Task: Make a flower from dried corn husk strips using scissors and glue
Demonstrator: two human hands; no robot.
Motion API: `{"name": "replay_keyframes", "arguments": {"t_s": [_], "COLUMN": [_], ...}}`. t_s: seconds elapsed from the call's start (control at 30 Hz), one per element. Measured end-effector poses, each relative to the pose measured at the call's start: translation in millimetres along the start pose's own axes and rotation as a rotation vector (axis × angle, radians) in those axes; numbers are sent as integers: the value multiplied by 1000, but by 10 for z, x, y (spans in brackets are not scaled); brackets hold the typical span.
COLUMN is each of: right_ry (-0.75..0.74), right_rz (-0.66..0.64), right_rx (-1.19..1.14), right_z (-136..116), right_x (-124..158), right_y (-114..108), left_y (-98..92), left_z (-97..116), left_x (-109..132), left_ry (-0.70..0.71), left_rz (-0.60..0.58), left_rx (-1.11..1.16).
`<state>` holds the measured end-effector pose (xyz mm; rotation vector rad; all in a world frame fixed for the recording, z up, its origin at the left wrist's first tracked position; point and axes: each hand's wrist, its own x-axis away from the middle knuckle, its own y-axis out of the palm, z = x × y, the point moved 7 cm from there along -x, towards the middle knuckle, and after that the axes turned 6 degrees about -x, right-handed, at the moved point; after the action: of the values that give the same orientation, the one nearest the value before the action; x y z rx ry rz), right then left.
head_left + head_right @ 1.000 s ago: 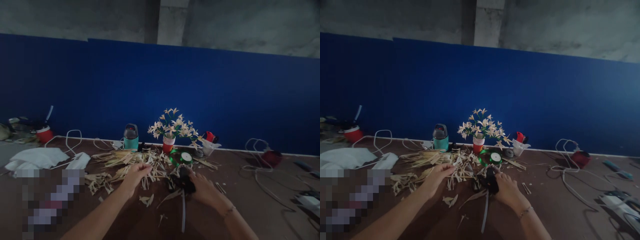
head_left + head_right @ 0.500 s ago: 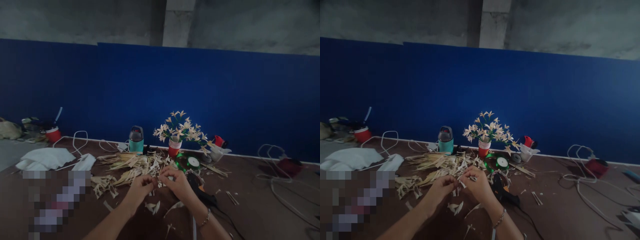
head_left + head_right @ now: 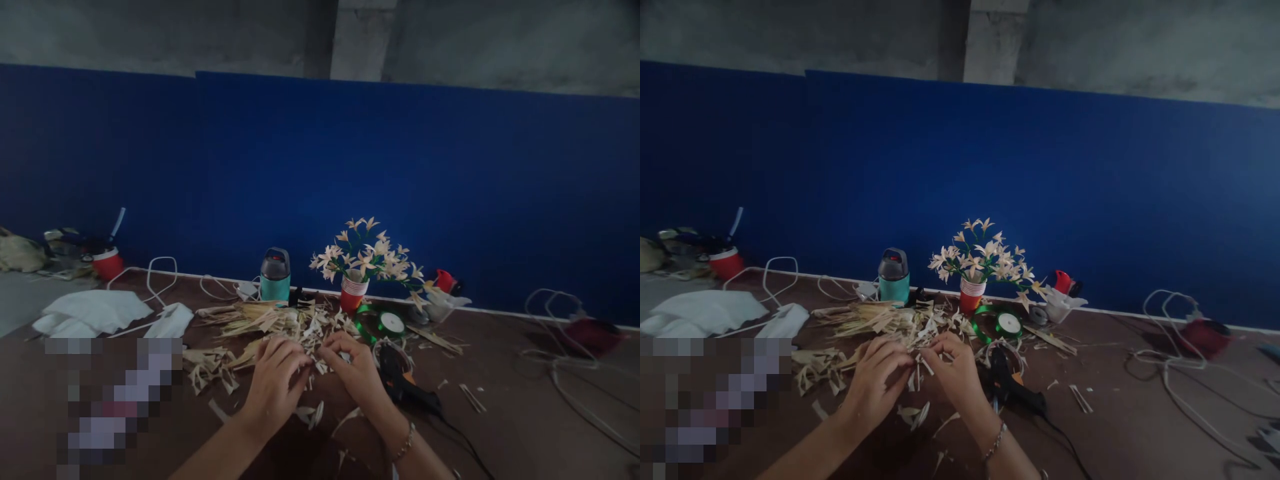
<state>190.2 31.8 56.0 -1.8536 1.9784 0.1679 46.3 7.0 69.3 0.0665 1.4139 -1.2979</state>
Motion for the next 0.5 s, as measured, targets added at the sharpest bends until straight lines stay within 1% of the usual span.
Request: {"name": "replay_keyframes", "arguments": {"t_s": [0.23, 0.37, 0.43, 0.5], "right_ry": [19, 44, 69, 124], "right_rz": [-12, -2, -22, -46], "right_rx": [-11, 0, 3, 28], "right_z": [23, 62, 89, 141], "right_x": [19, 26, 10, -9], "right_y": [9, 13, 13, -1], "left_y": [-19, -5, 17, 34], "left_z": [65, 102, 61, -67], "left_x": [18, 11, 4, -3], "left_ry": [79, 119, 92, -14], "left_rz": [0, -49, -70, -52], "left_rx": [-107, -143, -140, -116]}}
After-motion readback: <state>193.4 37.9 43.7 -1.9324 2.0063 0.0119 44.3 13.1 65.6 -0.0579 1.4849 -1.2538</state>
